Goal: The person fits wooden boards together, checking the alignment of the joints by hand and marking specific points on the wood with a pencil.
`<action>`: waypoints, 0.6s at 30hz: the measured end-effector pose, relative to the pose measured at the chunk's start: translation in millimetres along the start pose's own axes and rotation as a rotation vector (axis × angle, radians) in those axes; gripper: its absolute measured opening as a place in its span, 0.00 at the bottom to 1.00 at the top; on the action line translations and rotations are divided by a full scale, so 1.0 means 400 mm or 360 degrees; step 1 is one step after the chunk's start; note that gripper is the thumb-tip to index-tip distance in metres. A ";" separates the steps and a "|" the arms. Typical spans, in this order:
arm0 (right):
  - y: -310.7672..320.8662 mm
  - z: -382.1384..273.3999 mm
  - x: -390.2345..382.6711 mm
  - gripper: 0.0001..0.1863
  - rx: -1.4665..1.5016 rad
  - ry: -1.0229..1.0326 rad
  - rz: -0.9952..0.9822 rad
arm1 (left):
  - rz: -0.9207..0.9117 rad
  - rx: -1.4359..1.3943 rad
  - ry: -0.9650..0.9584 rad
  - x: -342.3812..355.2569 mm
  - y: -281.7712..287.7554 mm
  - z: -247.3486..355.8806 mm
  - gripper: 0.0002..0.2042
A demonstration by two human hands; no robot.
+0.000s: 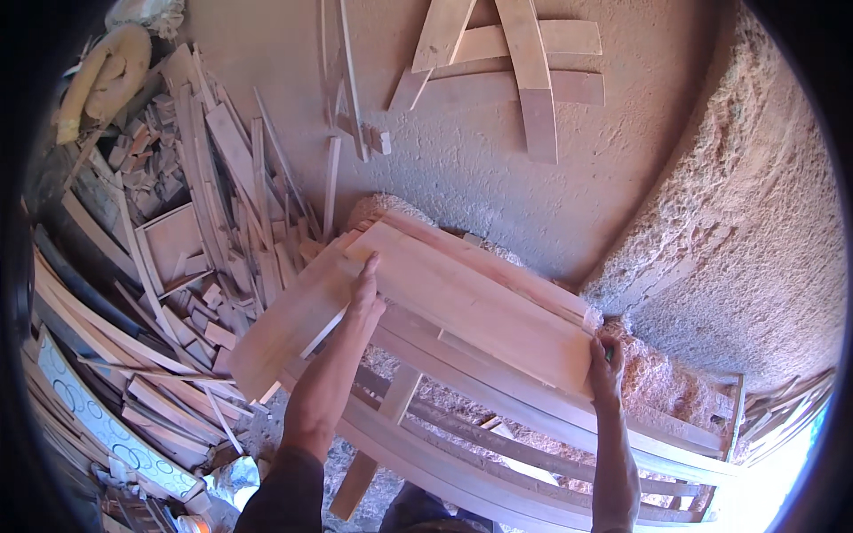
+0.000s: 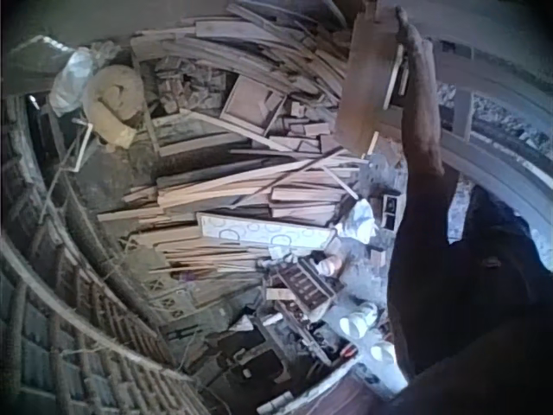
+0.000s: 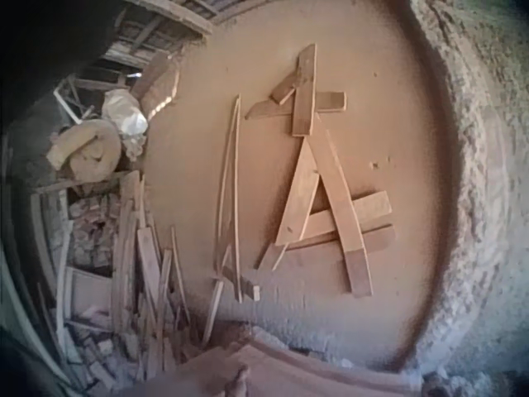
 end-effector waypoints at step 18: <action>-0.020 0.431 0.116 0.22 0.0245 -0.0510 0.0014 | -0.0321 -0.0136 0.0539 0.299 -0.035 -0.331 0.29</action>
Point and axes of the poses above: each hand's wrist, its own x-axis towards the middle knuckle, its own y-axis out of the back of the hand, z = x × y, the point moved 8 cm from there along x, towards the middle knuckle, and after that the axes turned 9 degrees about -z, right-handed, at the moved point
